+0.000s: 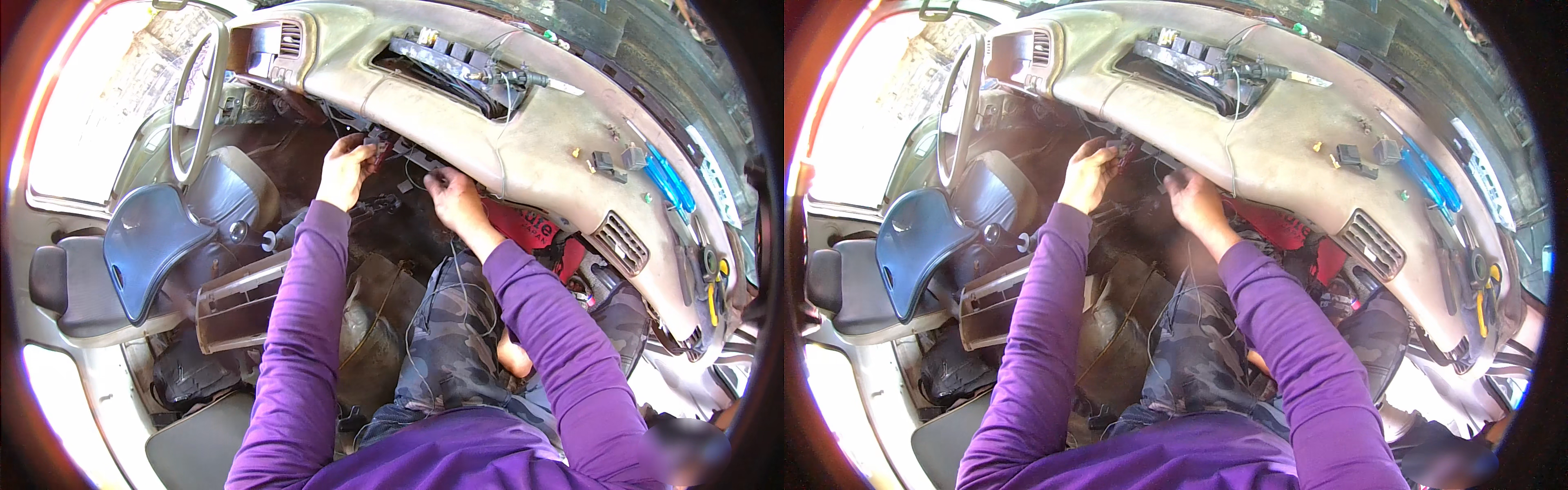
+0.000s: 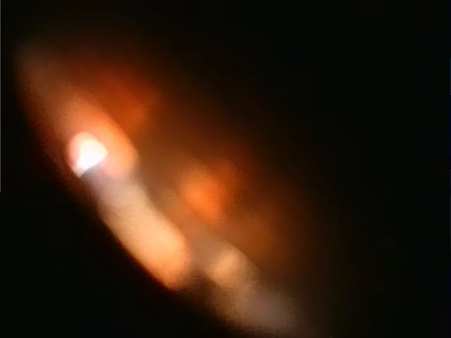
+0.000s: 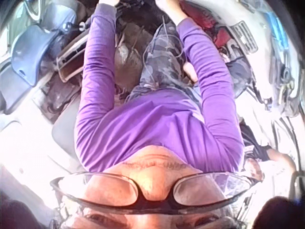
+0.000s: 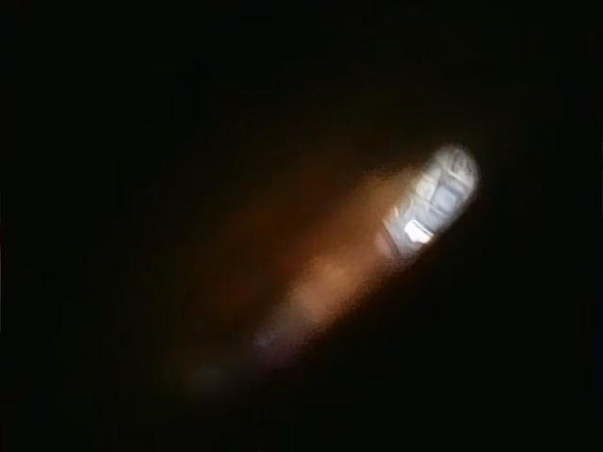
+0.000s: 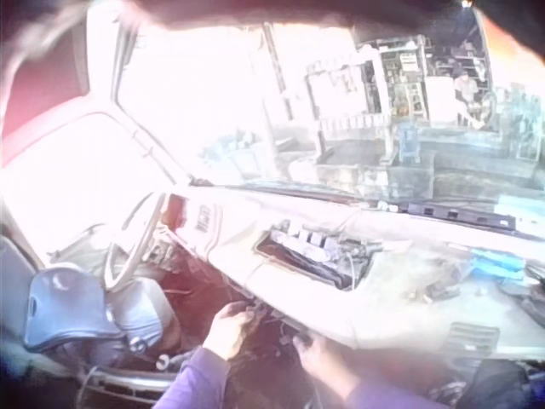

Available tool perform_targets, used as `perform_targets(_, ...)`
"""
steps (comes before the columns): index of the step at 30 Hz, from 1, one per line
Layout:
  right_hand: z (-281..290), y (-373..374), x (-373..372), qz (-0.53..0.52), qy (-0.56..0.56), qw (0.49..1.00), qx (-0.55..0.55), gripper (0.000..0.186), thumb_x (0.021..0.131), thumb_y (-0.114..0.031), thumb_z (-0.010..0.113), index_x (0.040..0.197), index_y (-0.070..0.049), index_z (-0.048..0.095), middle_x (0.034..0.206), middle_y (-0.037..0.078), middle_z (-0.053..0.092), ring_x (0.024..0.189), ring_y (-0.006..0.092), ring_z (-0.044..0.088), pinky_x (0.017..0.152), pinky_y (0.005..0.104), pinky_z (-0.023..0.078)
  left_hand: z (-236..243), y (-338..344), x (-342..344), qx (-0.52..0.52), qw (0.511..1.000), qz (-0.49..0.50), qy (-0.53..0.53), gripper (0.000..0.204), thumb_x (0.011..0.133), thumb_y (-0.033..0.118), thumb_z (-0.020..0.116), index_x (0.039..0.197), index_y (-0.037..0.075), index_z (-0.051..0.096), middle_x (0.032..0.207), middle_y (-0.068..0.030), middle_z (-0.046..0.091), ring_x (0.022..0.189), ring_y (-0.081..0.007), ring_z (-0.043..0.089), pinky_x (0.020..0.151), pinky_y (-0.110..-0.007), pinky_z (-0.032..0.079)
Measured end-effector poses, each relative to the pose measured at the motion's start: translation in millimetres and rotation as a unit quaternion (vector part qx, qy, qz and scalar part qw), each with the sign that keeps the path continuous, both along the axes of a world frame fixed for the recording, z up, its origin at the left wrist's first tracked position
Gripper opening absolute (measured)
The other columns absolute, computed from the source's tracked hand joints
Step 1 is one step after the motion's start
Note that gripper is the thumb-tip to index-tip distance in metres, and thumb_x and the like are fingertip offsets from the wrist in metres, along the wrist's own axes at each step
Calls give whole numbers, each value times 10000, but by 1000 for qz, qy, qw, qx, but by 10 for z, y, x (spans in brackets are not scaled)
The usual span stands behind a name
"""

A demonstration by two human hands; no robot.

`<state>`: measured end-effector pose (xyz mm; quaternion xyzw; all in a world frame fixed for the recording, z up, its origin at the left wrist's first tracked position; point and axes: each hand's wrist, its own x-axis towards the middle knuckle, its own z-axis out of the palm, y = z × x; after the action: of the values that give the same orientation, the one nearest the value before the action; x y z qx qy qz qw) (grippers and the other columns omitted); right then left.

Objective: The person sits on the floor of a car and works on the vehicle's dashboard wiring. They strip wire ends, connect wires to connectors, and use pliers to crimp connections. Tools and parts are placed on the dashboard during the task.

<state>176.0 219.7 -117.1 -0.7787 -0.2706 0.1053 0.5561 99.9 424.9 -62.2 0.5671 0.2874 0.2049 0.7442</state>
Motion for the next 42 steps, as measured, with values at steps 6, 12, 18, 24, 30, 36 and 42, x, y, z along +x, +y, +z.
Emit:
perform_targets(6,45,86,155,1,54,984,-170,425,913,-225,564,1236,45,620,1200,301,688,1223,455,611,1069,460,451,146,106,240,117,984,-86,103,155,929,93,676,942,-61,694,776,-115,671,633,-204,611,576,-333,483)
perform_targets(12,-301,225,416,87,237,956,-150,375,930,-157,560,1274,-11,586,885,156,696,695,259,658,627,391,531,109,240,528,80,986,-69,131,257,988,122,641,1133,-85,681,970,-172,728,794,-264,698,672,-369,558)
perform_targets(18,4,205,197,84,370,925,-35,243,1016,-137,543,1219,-30,624,833,76,680,605,140,594,553,323,492,156,343,477,49,981,-79,169,359,1027,146,595,1297,-90,608,1181,-227,710,1038,-324,725,893,-438,608)
perform_targets(24,-12,207,246,85,377,922,-36,241,1031,-150,562,1225,-26,633,897,85,716,665,152,651,599,322,511,137,359,542,163,965,-95,185,228,947,82,682,1100,-88,691,954,-206,756,680,-237,730,505,-301,528)
perform_targets(30,4,249,292,72,359,930,-40,249,1027,-194,592,1191,-14,639,873,57,705,655,133,646,552,291,503,127,409,559,227,947,-90,210,309,856,160,819,1045,-72,742,822,-122,743,703,-182,693,590,-330,548)
perform_targets(36,-58,357,396,78,331,937,-77,247,1007,-230,630,1128,-16,655,777,25,646,616,108,624,513,273,500,58,446,519,327,913,-124,209,377,834,209,827,1127,-19,764,934,-145,781,767,-188,726,698,-330,574)
perform_targets(42,-70,520,410,66,310,945,-80,217,992,-222,642,1054,-15,660,759,36,634,593,121,593,497,284,462,-106,458,465,355,915,-73,178,374,816,216,833,1105,-14,773,1000,-159,781,865,-236,743,832,-334,564)
